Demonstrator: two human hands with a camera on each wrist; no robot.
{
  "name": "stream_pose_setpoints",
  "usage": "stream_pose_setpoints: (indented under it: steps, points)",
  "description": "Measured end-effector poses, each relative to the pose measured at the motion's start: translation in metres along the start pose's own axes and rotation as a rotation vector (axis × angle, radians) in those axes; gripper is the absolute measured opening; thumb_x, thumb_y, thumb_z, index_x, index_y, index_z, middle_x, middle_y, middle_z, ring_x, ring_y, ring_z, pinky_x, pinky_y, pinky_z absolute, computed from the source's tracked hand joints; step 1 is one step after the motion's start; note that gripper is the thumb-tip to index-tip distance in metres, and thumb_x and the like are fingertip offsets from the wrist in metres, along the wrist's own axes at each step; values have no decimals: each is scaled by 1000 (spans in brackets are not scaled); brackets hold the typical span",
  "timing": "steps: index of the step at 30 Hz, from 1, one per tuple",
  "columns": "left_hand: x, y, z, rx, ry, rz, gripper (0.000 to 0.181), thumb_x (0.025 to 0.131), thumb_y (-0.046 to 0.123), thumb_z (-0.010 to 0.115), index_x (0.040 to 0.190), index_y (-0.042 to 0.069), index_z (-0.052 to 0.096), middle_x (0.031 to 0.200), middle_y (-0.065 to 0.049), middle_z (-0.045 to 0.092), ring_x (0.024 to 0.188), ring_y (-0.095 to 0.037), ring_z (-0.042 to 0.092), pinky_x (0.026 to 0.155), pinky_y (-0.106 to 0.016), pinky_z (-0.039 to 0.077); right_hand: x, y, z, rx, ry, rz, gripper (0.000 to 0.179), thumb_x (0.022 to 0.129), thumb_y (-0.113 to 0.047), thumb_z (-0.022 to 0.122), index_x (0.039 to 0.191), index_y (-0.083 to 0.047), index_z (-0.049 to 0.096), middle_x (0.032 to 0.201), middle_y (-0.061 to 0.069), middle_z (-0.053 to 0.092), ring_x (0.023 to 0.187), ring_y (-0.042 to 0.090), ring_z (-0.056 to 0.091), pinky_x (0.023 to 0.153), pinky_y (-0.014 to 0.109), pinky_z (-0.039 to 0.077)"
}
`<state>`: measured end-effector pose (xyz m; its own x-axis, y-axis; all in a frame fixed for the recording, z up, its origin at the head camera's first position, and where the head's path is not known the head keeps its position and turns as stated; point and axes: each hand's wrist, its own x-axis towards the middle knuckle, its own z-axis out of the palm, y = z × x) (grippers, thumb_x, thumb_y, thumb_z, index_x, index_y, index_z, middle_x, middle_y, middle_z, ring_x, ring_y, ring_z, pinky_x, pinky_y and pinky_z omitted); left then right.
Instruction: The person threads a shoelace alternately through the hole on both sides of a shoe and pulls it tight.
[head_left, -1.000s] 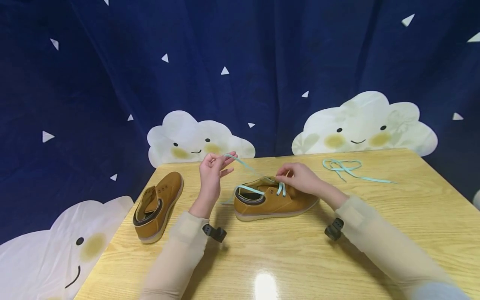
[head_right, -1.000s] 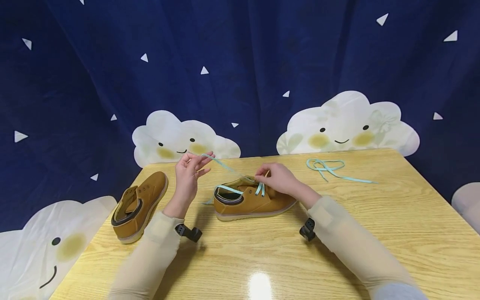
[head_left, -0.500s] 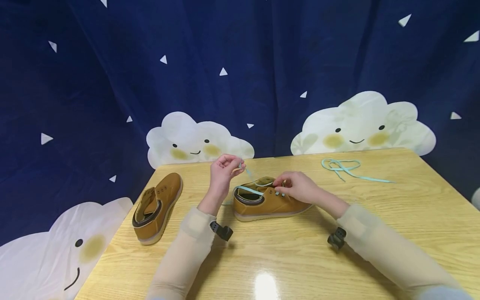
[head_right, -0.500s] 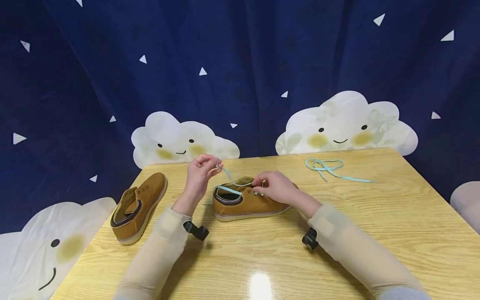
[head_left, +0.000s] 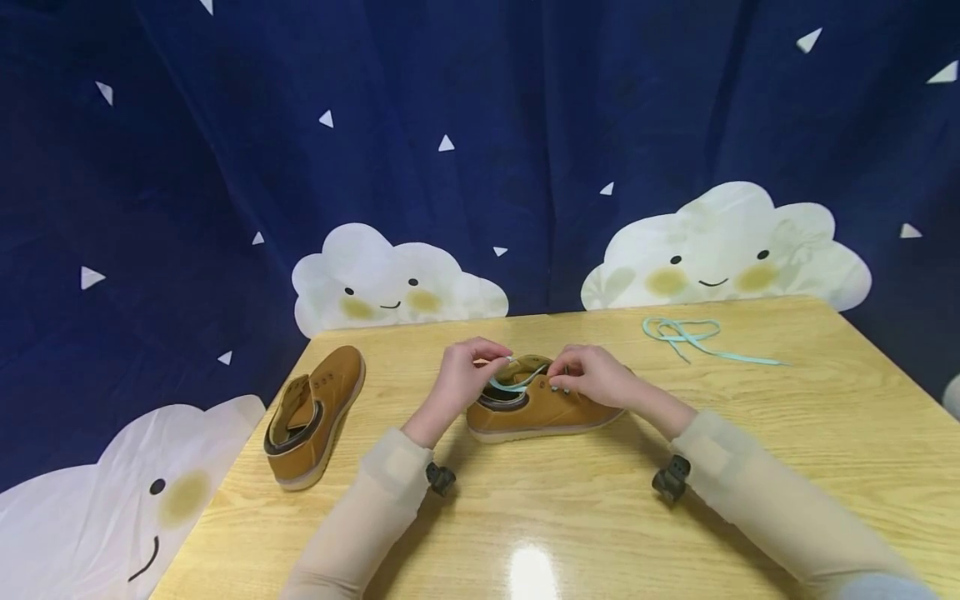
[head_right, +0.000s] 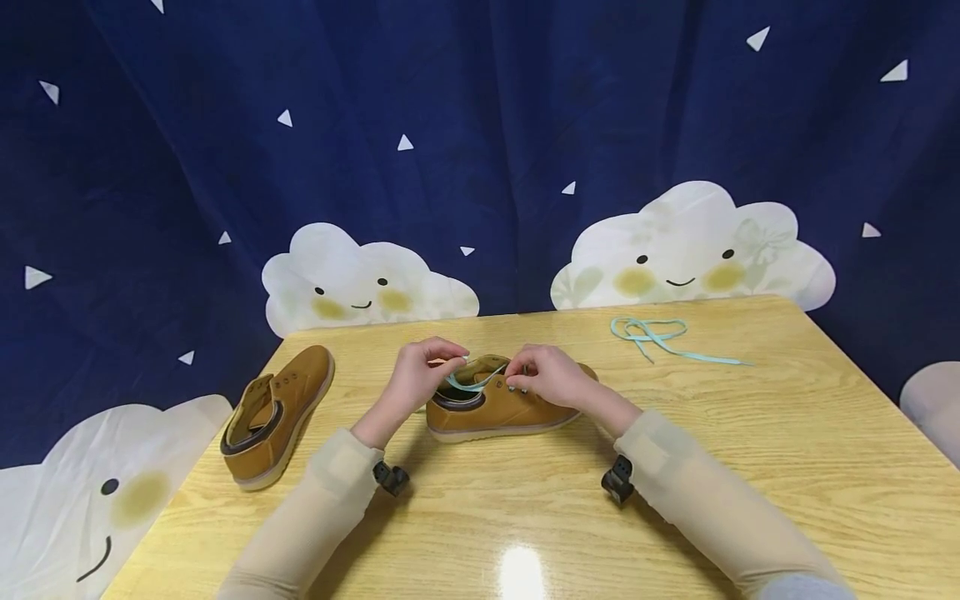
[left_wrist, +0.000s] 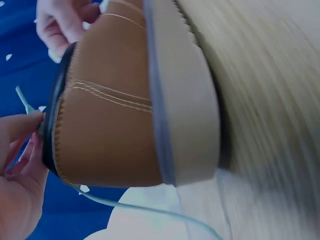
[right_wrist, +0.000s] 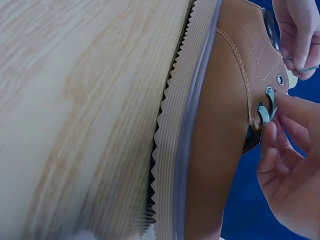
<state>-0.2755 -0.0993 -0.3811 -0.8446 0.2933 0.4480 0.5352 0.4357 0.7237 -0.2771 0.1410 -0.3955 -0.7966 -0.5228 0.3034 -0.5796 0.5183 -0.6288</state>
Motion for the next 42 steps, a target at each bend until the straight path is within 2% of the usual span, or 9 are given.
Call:
stream_pose_setpoints:
  steps: [4, 8, 12, 18, 22, 32, 42]
  points:
    - [-1, -2, 4, 184, -82, 117, 8, 88, 3, 71, 94, 3, 76, 92, -6, 70, 83, -17, 66, 70, -20, 52, 0, 2, -1, 31, -3, 5, 7, 91, -14, 70, 89, -8, 74, 76, -5, 55, 61, 13, 42, 59, 28, 36]
    - [-2, -5, 8, 350, -144, 202, 8, 90, 6, 70, 94, 4, 76, 88, -4, 67, 74, -12, 62, 66, -20, 49, -1, 3, -1, 59, -11, 12, 4, 90, -12, 70, 90, -9, 74, 78, -4, 56, 61, 14, 43, 60, 28, 37]
    - [-3, -6, 11, 425, -169, 243, 7, 90, 8, 70, 93, 5, 75, 87, -2, 65, 72, -11, 59, 65, -22, 48, -1, 3, -1, 78, -17, 11, 4, 90, -10, 70, 91, -9, 74, 79, -4, 57, 62, 14, 43, 60, 28, 37]
    - [-3, -5, 14, 455, -206, 259, 6, 91, 8, 69, 92, 5, 75, 86, -2, 63, 71, -11, 58, 65, -22, 48, 0, 4, -1, 79, -18, 10, 4, 90, -9, 70, 91, -9, 74, 78, -4, 56, 61, 14, 44, 59, 28, 38]
    - [-4, -3, 16, 442, -230, 232, 7, 92, 10, 68, 93, 6, 75, 83, 0, 62, 69, -9, 55, 62, -21, 46, 0, 3, -1, 78, -18, 13, 4, 90, -9, 70, 91, -9, 74, 78, -4, 56, 61, 15, 44, 59, 28, 38]
    - [-6, -7, 23, 419, -221, 186, 9, 91, 20, 71, 95, 15, 78, 82, 8, 63, 66, -3, 51, 58, -20, 41, -2, 3, 0, 83, -15, 26, 5, 90, -10, 70, 92, -8, 74, 80, -3, 58, 62, 15, 45, 58, 27, 37]
    - [-7, -3, 22, 398, -227, 137, 11, 92, 22, 69, 96, 16, 78, 81, 10, 62, 63, -4, 49, 56, -22, 39, -8, -2, 1, 37, 71, 51, 7, 89, -13, 71, 95, -8, 71, 91, -1, 64, 67, 13, 52, 62, 29, 44]
